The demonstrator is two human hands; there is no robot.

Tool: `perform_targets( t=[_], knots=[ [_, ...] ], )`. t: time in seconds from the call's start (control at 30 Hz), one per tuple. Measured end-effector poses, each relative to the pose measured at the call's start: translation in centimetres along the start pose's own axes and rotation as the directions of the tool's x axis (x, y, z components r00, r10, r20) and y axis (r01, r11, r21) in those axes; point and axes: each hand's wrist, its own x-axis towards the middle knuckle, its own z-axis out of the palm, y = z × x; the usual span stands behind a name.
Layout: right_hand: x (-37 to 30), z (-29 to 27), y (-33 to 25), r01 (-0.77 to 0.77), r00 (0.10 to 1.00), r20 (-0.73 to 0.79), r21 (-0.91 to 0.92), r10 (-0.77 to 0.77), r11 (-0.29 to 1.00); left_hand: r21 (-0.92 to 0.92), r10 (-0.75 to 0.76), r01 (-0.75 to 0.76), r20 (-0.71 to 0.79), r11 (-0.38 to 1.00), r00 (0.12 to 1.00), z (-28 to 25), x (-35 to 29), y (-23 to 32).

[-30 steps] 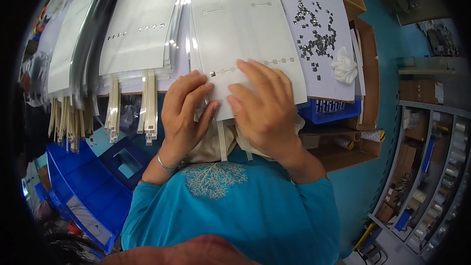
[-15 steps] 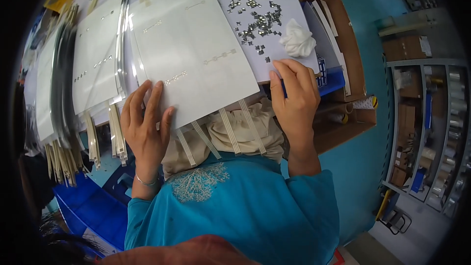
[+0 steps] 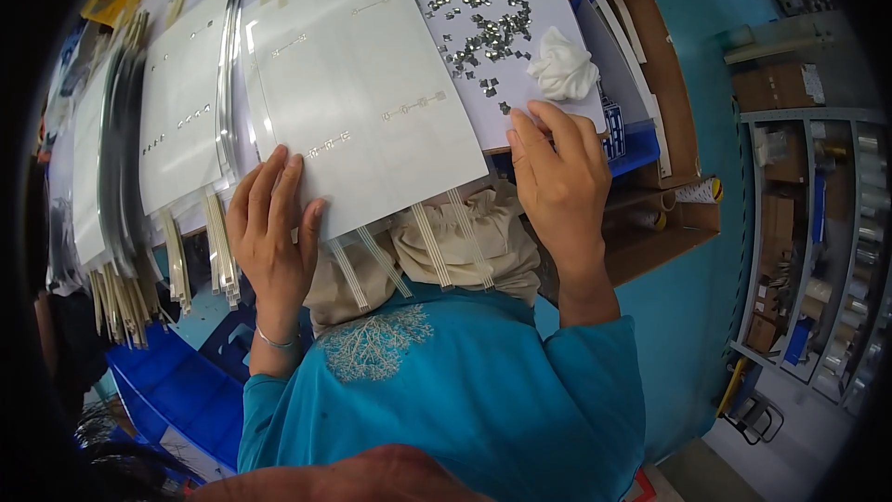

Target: Manually applying small decorative studs to template sheets at a factory workbench.

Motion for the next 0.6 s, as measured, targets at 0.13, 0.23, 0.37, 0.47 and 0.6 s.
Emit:
perform_targets(
  t=[0.13, 0.23, 0.37, 0.47, 0.6],
  knots=[
    [-0.1, 0.1, 0.3, -0.017, 1.0, 0.021, 0.026, 0.017, 1.0, 0.032, 0.027, -0.028, 0.034, 0.999, 0.999, -0.3, 0.0, -0.1],
    [-0.2, 0.3, 0.5, -0.022, 1.0, 0.004, 0.038, 0.022, 0.999, -0.014, 0.0, 0.0, 0.037, 1.0, 0.999, -0.2, -0.1, 0.1],
    [-0.2, 0.4, 0.5, -0.031, 0.999, 0.02, 0.049, 0.03, 0.998, -0.065, -0.04, 0.041, 0.02, 0.997, 0.999, 0.3, -0.2, 0.2],
    [-0.2, 0.5, 0.8, -0.034, 0.999, 0.025, 0.09, 0.032, 0.995, -0.098, -0.054, 0.053, -0.01, 0.994, 0.998, 0.4, -0.2, 0.0],
    [-0.5, 0.6, 1.1, -0.123, 0.991, -0.02, 0.204, 0.13, 0.971, -0.086, -0.052, 0.052, -0.005, 0.995, 0.999, 0.6, -0.2, 0.0]
  ],
)
